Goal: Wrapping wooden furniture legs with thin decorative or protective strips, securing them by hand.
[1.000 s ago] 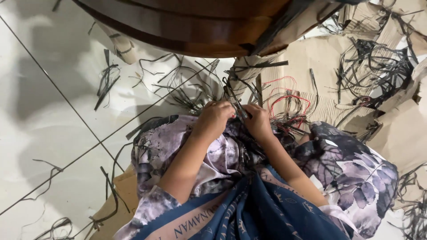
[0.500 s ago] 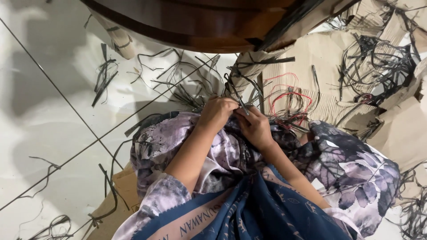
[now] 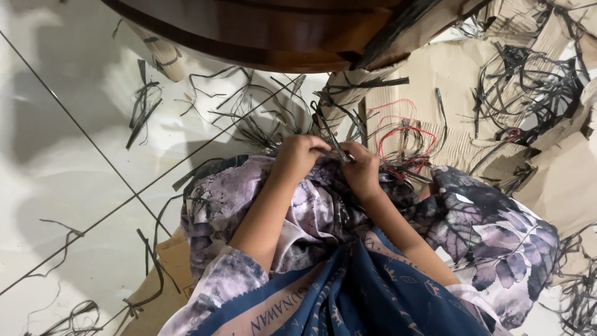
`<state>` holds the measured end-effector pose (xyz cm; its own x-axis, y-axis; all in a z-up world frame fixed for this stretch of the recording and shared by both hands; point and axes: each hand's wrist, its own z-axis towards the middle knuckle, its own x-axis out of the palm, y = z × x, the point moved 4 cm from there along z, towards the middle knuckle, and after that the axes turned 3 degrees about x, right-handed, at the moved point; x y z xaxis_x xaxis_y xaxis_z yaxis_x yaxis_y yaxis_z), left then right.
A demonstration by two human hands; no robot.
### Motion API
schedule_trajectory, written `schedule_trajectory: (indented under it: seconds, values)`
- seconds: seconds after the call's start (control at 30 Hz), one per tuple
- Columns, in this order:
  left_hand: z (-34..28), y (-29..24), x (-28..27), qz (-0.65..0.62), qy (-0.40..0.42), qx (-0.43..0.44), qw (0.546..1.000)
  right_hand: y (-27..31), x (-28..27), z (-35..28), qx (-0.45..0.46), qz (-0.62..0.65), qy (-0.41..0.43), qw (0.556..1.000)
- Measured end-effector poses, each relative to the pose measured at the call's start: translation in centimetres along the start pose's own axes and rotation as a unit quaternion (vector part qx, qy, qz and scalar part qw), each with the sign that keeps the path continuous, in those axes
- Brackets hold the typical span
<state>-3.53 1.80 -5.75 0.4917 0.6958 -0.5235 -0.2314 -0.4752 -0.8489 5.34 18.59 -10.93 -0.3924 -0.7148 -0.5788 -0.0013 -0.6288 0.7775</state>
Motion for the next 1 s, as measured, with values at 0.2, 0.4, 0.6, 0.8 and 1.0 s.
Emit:
schedule_trajectory:
  seconds: [0.2,0.4,0.6,0.8,1.0]
  values:
    - [0.1,1.6,0.3,-0.057,-0.010,-0.038,0.998,2.7,0.2,0.3,0.028,0.026,-0.001,0.999]
    - [-1.1,-0.5,-0.4,-0.060,-0.035,-0.047,0.996,2.2,0.2,-0.4,-0.083,-0.043,-0.004,0.996]
    - [-0.9,0.7,0.0,-0.049,-0.066,-0.019,0.996,4.6,-0.3,0.0,-0.224,-0.142,0.051,0.963]
    - [-0.1,2.1,1.1,0.057,-0.075,-0.039,0.995,4.6,0.3,0.0,-0.255,-0.192,0.036,0.947]
    - [-0.7,1.6,0.3,0.035,-0.144,-0.053,0.987,5.3,0.8,-0.4,-0.064,-0.047,0.085,0.993]
